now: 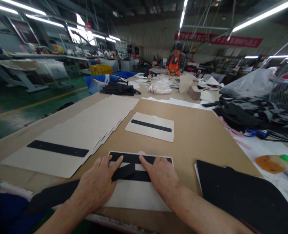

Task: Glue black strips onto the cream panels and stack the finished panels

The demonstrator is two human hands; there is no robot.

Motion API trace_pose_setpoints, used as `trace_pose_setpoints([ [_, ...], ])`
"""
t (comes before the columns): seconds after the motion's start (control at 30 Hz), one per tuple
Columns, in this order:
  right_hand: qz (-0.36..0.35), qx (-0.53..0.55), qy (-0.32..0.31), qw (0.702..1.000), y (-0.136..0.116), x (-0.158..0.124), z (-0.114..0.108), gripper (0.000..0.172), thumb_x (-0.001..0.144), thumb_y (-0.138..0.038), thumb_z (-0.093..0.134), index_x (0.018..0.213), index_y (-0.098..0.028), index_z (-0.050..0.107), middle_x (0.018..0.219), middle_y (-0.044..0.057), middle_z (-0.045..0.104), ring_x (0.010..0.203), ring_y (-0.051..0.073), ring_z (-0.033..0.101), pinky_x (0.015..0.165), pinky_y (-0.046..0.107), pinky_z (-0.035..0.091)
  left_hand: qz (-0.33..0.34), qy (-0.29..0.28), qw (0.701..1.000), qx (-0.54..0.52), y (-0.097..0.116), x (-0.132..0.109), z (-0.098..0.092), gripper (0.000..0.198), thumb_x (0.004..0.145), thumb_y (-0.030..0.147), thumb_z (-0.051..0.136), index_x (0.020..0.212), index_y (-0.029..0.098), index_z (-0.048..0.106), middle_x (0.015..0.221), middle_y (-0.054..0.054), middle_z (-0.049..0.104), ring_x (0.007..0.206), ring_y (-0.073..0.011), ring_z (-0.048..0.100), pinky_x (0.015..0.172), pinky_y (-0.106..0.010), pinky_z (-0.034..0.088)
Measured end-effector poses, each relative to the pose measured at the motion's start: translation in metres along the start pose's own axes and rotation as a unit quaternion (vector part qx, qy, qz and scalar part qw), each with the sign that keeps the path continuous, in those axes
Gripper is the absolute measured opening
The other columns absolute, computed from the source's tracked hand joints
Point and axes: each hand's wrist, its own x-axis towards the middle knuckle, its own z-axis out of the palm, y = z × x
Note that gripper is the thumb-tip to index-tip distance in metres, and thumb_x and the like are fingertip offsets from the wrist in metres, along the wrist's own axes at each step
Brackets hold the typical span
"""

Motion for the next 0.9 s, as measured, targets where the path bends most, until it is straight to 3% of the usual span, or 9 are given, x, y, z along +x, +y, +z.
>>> trace_pose_setpoints([
  [0.13, -0.018, -0.034, -0.013, 0.999, -0.009, 0.007, 0.001, 0.078, 0.088, -0.002, 0.042, 0.154, -0.037, 0.022, 0.094, 0.016, 0.068, 0.082, 0.027, 0.067, 0.066, 0.036, 0.052, 0.009, 0.01, 1.0, -0.003, 0.0, 0.0, 0.002, 0.071, 0.078, 0.024, 0.06, 0.146, 0.031, 0.041, 0.136, -0.016, 0.048, 0.126, -0.0327, 0.044, 0.099, -0.043, 0.044],
  [0.3, 0.009, 0.02, 0.041, 0.999, 0.005, 0.0, 0.015, 0.068, 0.089, -0.004, 0.041, 0.149, -0.035, 0.038, 0.107, 0.015, 0.064, 0.092, 0.029, 0.064, 0.067, 0.037, 0.054, -0.004, 0.011, 1.0, -0.003, 0.0, -0.001, 0.002, 0.068, 0.078, 0.024, 0.059, 0.144, 0.026, 0.045, 0.139, -0.016, 0.046, 0.13, -0.0324, 0.04, 0.106, -0.043, 0.039],
  [0.47, 0.042, 0.039, 0.054, 0.997, 0.033, -0.022, 0.031, 0.066, 0.085, -0.001, 0.039, 0.145, -0.028, 0.045, 0.12, 0.014, 0.06, 0.101, 0.029, 0.06, 0.071, 0.037, 0.054, 0.006, 0.022, 1.0, -0.009, -0.005, -0.002, 0.005, 0.066, 0.077, 0.02, 0.058, 0.142, 0.023, 0.047, 0.139, -0.013, 0.048, 0.129, -0.0297, 0.041, 0.109, -0.042, 0.037],
  [0.57, 0.066, 0.045, 0.043, 0.996, 0.058, -0.04, 0.04, 0.063, 0.084, 0.0, 0.038, 0.139, -0.026, 0.054, 0.117, 0.013, 0.062, 0.101, 0.029, 0.059, 0.076, 0.039, 0.053, 0.021, 0.049, 0.998, -0.013, -0.01, -0.005, 0.009, 0.065, 0.077, 0.019, 0.057, 0.141, 0.022, 0.049, 0.139, -0.012, 0.05, 0.128, -0.0294, 0.042, 0.109, -0.042, 0.038],
  [0.7, 0.09, 0.12, 0.051, 0.987, 0.086, -0.059, 0.052, 0.054, 0.082, -0.001, 0.038, 0.127, -0.018, 0.064, 0.112, 0.012, 0.066, 0.105, 0.025, 0.059, 0.096, 0.04, 0.046, 0.03, 0.08, 0.996, -0.018, -0.015, -0.007, 0.016, 0.061, 0.078, 0.022, 0.057, 0.139, 0.02, 0.052, 0.138, -0.012, 0.052, 0.126, -0.0304, 0.044, 0.109, -0.044, 0.04],
  [0.8, 0.105, 0.223, 0.078, 0.966, 0.084, -0.064, 0.059, 0.055, 0.085, -0.005, 0.038, 0.136, -0.013, 0.056, 0.121, 0.012, 0.066, 0.114, 0.023, 0.058, 0.105, 0.038, 0.04, 0.038, 0.099, 0.994, -0.01, -0.018, -0.007, 0.021, 0.061, 0.077, 0.022, 0.056, 0.138, 0.019, 0.054, 0.138, -0.011, 0.053, 0.124, -0.0304, 0.047, 0.109, -0.045, 0.04],
  [0.9, 0.108, 0.312, 0.11, 0.937, 0.065, -0.06, 0.061, 0.05, 0.09, -0.014, 0.038, 0.138, -0.014, 0.053, 0.129, 0.012, 0.063, 0.122, 0.022, 0.054, 0.108, 0.036, 0.038, 0.051, 0.112, 0.992, -0.002, -0.022, -0.006, 0.025, 0.058, 0.079, 0.026, 0.054, 0.137, 0.017, 0.054, 0.138, -0.011, 0.054, 0.123, -0.0307, 0.049, 0.108, -0.046, 0.041],
])
